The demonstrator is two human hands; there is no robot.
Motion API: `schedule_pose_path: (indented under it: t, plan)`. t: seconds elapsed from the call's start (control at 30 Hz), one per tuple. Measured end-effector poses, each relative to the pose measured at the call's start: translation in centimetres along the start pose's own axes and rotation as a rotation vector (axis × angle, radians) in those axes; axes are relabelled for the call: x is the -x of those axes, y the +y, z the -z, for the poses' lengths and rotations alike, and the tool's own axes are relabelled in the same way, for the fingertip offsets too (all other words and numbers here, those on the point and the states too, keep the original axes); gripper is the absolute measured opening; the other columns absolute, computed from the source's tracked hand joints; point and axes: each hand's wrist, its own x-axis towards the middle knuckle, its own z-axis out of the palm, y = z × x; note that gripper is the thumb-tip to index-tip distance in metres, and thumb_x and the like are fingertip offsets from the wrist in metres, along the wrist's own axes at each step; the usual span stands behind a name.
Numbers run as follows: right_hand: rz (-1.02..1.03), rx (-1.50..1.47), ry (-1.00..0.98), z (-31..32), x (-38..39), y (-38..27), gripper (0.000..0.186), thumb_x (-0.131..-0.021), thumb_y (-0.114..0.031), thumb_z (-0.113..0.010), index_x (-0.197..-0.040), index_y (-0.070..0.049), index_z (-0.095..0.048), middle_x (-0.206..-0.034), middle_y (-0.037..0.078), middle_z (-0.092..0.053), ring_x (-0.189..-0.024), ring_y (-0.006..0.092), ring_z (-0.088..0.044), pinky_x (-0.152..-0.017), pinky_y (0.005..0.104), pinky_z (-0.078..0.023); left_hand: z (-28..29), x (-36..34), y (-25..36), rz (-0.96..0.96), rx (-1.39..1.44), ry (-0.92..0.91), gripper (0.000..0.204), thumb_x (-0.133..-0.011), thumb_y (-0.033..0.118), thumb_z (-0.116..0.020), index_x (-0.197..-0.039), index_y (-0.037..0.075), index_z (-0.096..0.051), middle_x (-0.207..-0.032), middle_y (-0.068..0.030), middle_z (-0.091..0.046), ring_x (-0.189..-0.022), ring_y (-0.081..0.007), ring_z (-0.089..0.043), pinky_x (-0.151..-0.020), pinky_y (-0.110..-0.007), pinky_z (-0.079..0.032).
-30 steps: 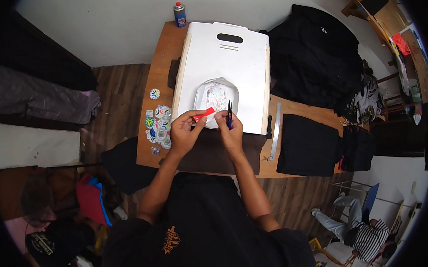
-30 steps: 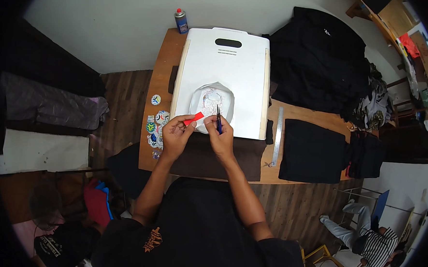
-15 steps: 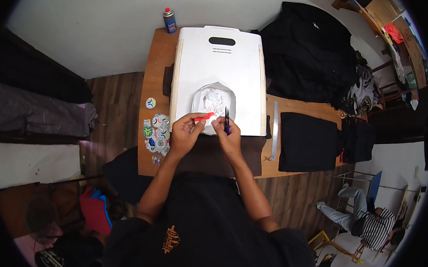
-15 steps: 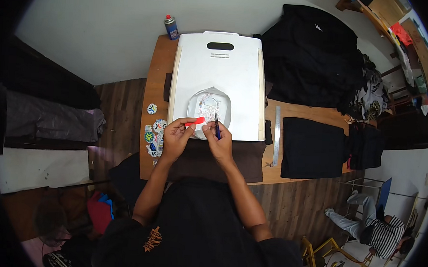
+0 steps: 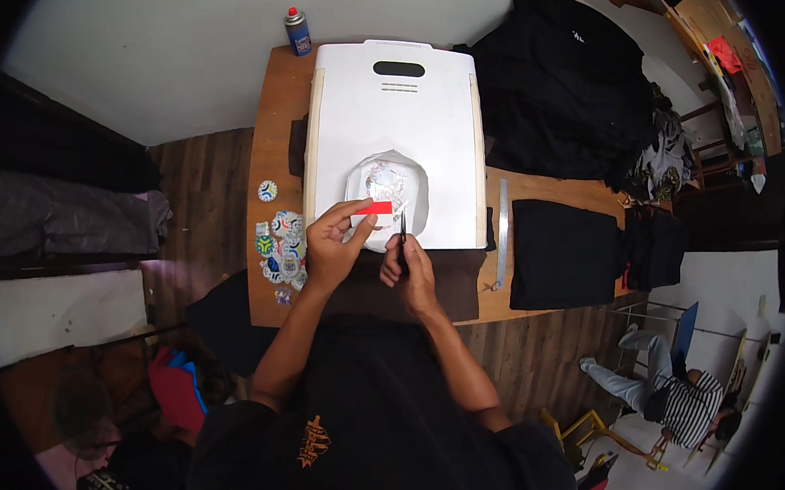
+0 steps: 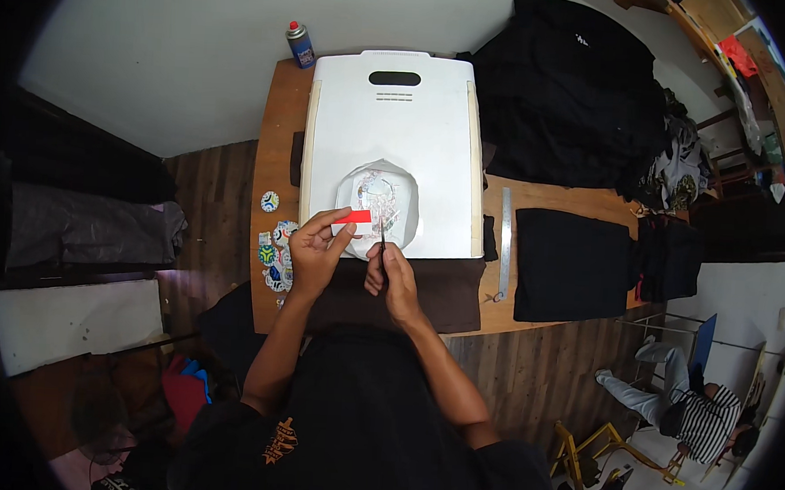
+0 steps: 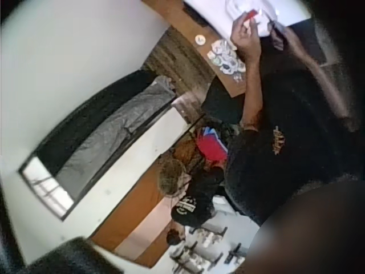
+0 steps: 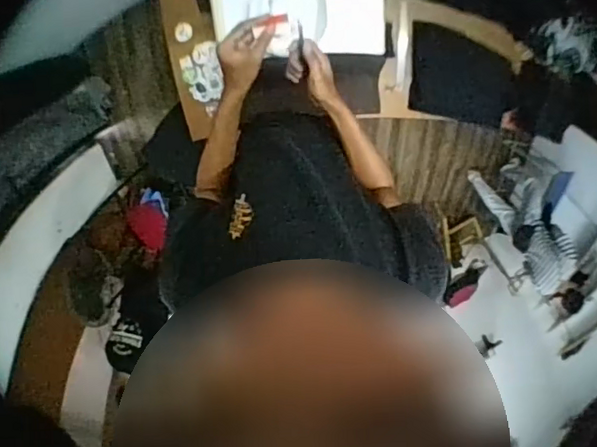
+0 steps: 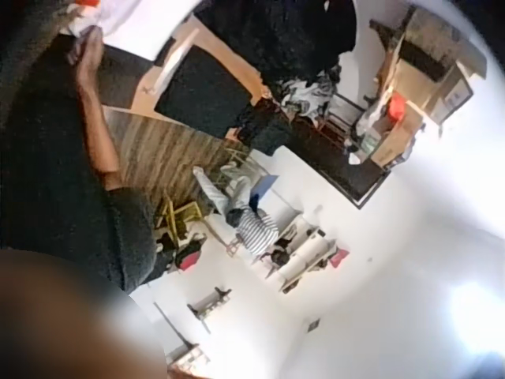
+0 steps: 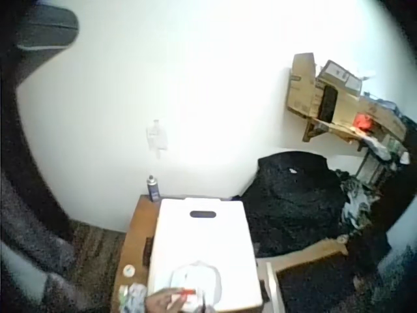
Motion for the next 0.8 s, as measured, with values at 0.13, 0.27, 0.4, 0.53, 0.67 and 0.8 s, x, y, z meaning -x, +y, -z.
schedule_pose_path:
  t: [0.13,0.27,0.4,0.53,0.67,0.8]
  plan:
    - [0.030,0.084,-0.047,-0.6,0.9,0.0,0.035,-0.107,-0.033,-0.031,-0.098,-0.003,-0.048,-0.059,-0.002,-0.033,-0.049,0.0077,-0.031,-0.049,0.0235,-0.031,0.1,0.5,1.0,-0.004,-0.022,-0.022,0.026,-0.087,-0.008,-0.065,-0.113,-0.010,-0.063,-0.111,-0.0171,-0.063,-0.094,-0.0203,-0.067,-0.081,-0.027,-0.058]
    - [0.071,0.014,-0.023,-0.5,1.0,0.9,0.035,-0.107,-0.032,-0.031,-0.096,-0.003,-0.048,-0.056,-0.003,-0.029,-0.046,0.0072,-0.028,-0.048,0.0235,-0.028,0.1,0.5,1.3,-0.005,-0.011,-0.028,0.028,-0.087,-0.008,-0.066,-0.114,-0.010,-0.063,-0.110,-0.0167,-0.064,-0.093,-0.0188,-0.067,-0.081,-0.026,-0.057]
    - [0.091,-0.035,-0.025,-0.5,1.0,1.1,0.034,-0.107,-0.031,-0.032,-0.095,-0.004,-0.048,-0.056,-0.003,-0.030,-0.046,0.0071,-0.028,-0.047,0.0239,-0.027,0.3,0.7,1.3,0.006,-0.054,-0.028,0.028,-0.086,-0.007,-0.067,-0.114,-0.009,-0.064,-0.109,-0.0161,-0.065,-0.096,-0.0169,-0.065,-0.083,-0.025,-0.054]
    - [0.068,0.019,-0.006,-1.1,1.1,0.5,0.032,-0.106,-0.031,-0.034,-0.095,-0.004,-0.047,-0.056,-0.002,-0.032,-0.047,0.0079,-0.031,-0.048,0.0231,-0.030,0.4,0.7,1.5,-0.040,-0.098,-0.020,0.029,-0.086,-0.008,-0.068,-0.114,-0.009,-0.064,-0.108,-0.0150,-0.066,-0.099,-0.0146,-0.062,-0.088,-0.024,-0.049]
    - [0.040,0.016,0.024,-1.2,1.2,0.1,0.032,-0.106,-0.031,-0.035,-0.095,-0.004,-0.047,-0.055,-0.001,-0.034,-0.048,0.0084,-0.033,-0.048,0.0227,-0.031,0.1,0.7,1.4,-0.047,-0.073,-0.012,0.030,-0.085,-0.009,-0.067,-0.115,-0.009,-0.063,-0.108,-0.0144,-0.066,-0.099,-0.0143,-0.061,-0.089,-0.024,-0.048]
    - [0.083,0.058,0.006,-1.1,0.9,0.0,0.035,-0.106,-0.034,-0.033,-0.094,-0.005,-0.046,-0.056,-0.002,-0.034,-0.048,0.0078,-0.032,-0.049,0.0231,-0.031,0.2,0.6,1.5,-0.014,-0.059,-0.009,0.031,-0.085,-0.009,-0.067,-0.116,-0.010,-0.063,-0.109,-0.0146,-0.065,-0.100,-0.0147,-0.061,-0.090,-0.024,-0.048]
